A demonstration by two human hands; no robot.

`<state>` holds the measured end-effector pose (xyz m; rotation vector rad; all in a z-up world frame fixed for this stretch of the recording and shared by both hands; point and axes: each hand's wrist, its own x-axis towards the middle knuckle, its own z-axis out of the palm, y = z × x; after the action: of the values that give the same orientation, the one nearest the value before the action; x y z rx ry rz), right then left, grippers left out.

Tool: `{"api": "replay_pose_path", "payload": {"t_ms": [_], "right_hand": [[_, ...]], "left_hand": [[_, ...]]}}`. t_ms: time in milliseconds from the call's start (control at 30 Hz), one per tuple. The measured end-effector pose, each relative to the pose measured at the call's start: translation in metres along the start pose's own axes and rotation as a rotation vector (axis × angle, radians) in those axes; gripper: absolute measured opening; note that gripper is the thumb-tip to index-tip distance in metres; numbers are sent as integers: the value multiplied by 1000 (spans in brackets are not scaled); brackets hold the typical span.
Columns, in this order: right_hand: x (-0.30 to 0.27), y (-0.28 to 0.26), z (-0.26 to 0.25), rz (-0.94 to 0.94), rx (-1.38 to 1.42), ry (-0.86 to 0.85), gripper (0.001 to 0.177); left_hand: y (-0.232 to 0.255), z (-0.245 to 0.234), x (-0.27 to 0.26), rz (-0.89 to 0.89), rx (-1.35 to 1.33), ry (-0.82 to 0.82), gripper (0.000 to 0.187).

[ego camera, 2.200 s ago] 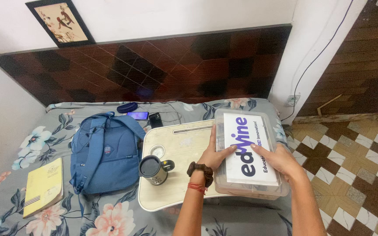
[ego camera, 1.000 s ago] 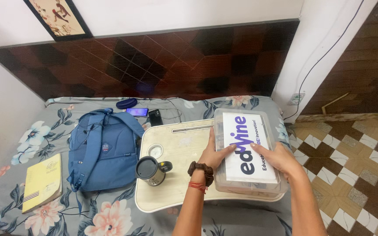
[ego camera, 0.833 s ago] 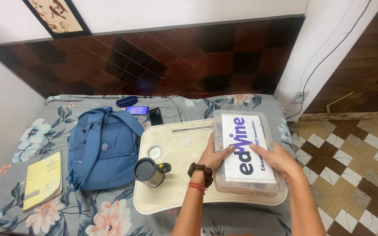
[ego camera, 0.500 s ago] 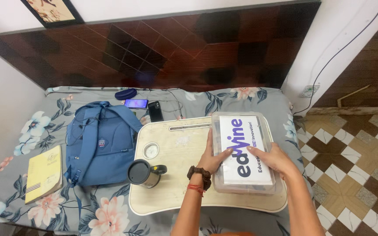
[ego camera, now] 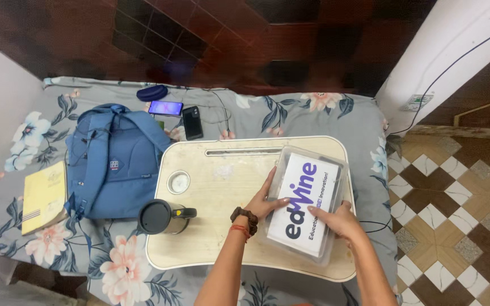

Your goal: The person opens a plastic container and removes a black mug. They open the mug, insert batteries into the lid, and connect wires to the battery terminals. The person then secures the lid onto the mug.

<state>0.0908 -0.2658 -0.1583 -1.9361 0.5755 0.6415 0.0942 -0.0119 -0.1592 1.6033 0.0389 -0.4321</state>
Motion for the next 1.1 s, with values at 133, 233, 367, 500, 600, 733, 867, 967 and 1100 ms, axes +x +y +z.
{"api": "replay_pose_path", "payload": {"t_ms": [133,233,367,500,600,733,867,967,1100], "right_hand": [[-10,-18,-9,62,-324,14,106],[-25,-62,-18,-124,-543,266,86],[-3,-126,15,-990,-673,318,44],[31,-166,66,-897,-1191,-189,34],[53,-181,86,-693,-1370,-347,41],[71,-188,96,-600,-1389,-406,48],[87,-185,107,-570,-1375,-407,45],[99,-172,113,-592,-1315,-360,38],[117,-164,130,-629,-1354,-310,37]], "left_hand": [[-4,6,3,-63,111,25,112],[-3,5,2,-97,161,66,111],[-7,4,-1,-104,225,127,107],[-10,7,1,-161,453,196,104],[6,11,-4,-258,677,224,100],[26,18,-12,-405,734,249,91],[8,9,-12,-262,680,215,91],[-6,-5,-28,-206,574,187,80],[-11,-13,-49,-566,378,202,51]]}}
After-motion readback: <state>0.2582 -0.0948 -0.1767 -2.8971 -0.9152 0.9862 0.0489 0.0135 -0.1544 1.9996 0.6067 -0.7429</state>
